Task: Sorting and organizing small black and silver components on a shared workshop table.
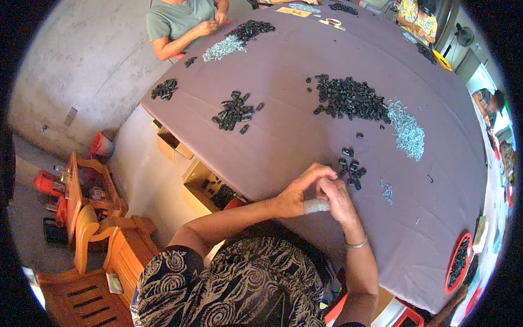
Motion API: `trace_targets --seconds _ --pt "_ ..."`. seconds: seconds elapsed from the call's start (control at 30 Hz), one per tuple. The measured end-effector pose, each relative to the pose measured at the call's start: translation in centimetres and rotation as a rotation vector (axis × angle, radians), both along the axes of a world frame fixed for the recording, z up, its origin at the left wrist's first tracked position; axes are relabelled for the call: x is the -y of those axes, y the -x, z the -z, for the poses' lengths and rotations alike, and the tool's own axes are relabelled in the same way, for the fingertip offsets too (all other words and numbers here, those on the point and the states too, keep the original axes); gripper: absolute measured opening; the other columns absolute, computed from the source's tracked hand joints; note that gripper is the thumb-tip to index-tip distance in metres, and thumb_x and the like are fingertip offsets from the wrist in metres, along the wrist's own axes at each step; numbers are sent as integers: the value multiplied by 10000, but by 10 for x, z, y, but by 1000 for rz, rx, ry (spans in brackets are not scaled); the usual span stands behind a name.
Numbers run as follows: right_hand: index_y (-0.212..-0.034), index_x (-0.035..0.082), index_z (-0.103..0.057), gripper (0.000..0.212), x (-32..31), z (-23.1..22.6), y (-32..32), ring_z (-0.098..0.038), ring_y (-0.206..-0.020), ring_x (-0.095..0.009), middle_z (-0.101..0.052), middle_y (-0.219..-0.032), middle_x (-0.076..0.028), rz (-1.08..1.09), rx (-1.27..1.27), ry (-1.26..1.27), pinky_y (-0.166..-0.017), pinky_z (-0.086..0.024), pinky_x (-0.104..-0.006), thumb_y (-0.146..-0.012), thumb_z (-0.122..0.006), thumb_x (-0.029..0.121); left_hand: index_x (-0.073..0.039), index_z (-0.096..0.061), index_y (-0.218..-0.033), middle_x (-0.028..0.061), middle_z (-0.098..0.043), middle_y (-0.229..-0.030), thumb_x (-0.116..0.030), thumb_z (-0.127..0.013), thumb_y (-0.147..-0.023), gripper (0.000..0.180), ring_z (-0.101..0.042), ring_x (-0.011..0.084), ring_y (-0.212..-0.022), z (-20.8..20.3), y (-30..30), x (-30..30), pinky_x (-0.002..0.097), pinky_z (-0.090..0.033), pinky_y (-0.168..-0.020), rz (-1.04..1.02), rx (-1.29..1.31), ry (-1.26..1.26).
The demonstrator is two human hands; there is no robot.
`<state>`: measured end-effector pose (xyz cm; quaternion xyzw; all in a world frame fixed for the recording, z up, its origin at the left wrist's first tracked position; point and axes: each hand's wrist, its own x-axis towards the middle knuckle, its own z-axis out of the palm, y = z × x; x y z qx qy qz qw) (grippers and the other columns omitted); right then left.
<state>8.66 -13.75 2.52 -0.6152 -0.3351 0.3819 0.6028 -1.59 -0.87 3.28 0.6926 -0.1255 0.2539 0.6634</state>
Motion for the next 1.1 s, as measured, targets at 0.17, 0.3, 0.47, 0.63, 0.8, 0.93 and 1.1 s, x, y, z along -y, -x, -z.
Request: trace_targets --seconds 0.17,0.3,0.47,0.63,0.8,0.93,1.1 --pt "-1008 43 -521 399 6 41 12 -489 -818 -109 -499 -925 -35 4 209 4 -653 -419 -261 -883 -546 420 -6 -580 -1106 180 -544 -1101 -210 -711 -786 401 -538 295 -1034 5 2 6 378 -446 -880 -126 140 -177" --pt "-990 13 -534 391 4 60 11 -513 -900 -172 -527 -930 -46 18 -19 -119 -743 -449 -344 -877 -567 385 6 -599 -991 171 -589 -996 -151 -699 -792 272 -594 295 -958 13 -4 10 370 -482 -820 -114 200 -163" --pt "-1014 93 -529 167 17 106 -4 -523 -892 -93 -525 -958 8 38 -283 -310 -751 -452 -260 -915 -567 222 10 -580 -900 169 -597 -963 -109 -701 -783 206 -606 290 -943 11 -8 12 370 -489 -806 -95 176 -97" --pt "-1013 103 -538 178 9 72 -3 -518 -886 -91 -523 -958 0 40 510 -225 -734 -445 -262 -884 -594 212 6 -582 -885 154 -614 -907 -30 -680 -741 178 -619 285 -884 7 -7 12 358 -500 -781 -91 218 -27" --pt "-806 59 -545 222 -4 42 14 -452 -530 -82 -482 -655 9 177 669 -218 -453 -377 -239 -914 -500 247 13 -577 -851 152 -617 -910 -26 -676 -745 151 -623 275 -881 6 -7 11 357 -504 -778 -85 239 -28" --pt "-995 65 -562 217 2 54 8 -486 -746 -79 -497 -846 7 44 643 -155 -593 -405 -252 -877 -567 247 15 -567 -826 145 -603 -907 -77 -702 -781 169 -628 286 -924 12 -13 10 387 -509 -803 -66 197 -41" --pt "-931 64 -592 333 4 54 8 -513 -685 -110 -529 -754 15 22 238 -43 -512 -404 -236 -894 -530 389 21 -556 -805 139 -616 -887 -18 -692 -752 151 -633 266 -881 10 -15 13 360 -517 -778 -100 194 -20"
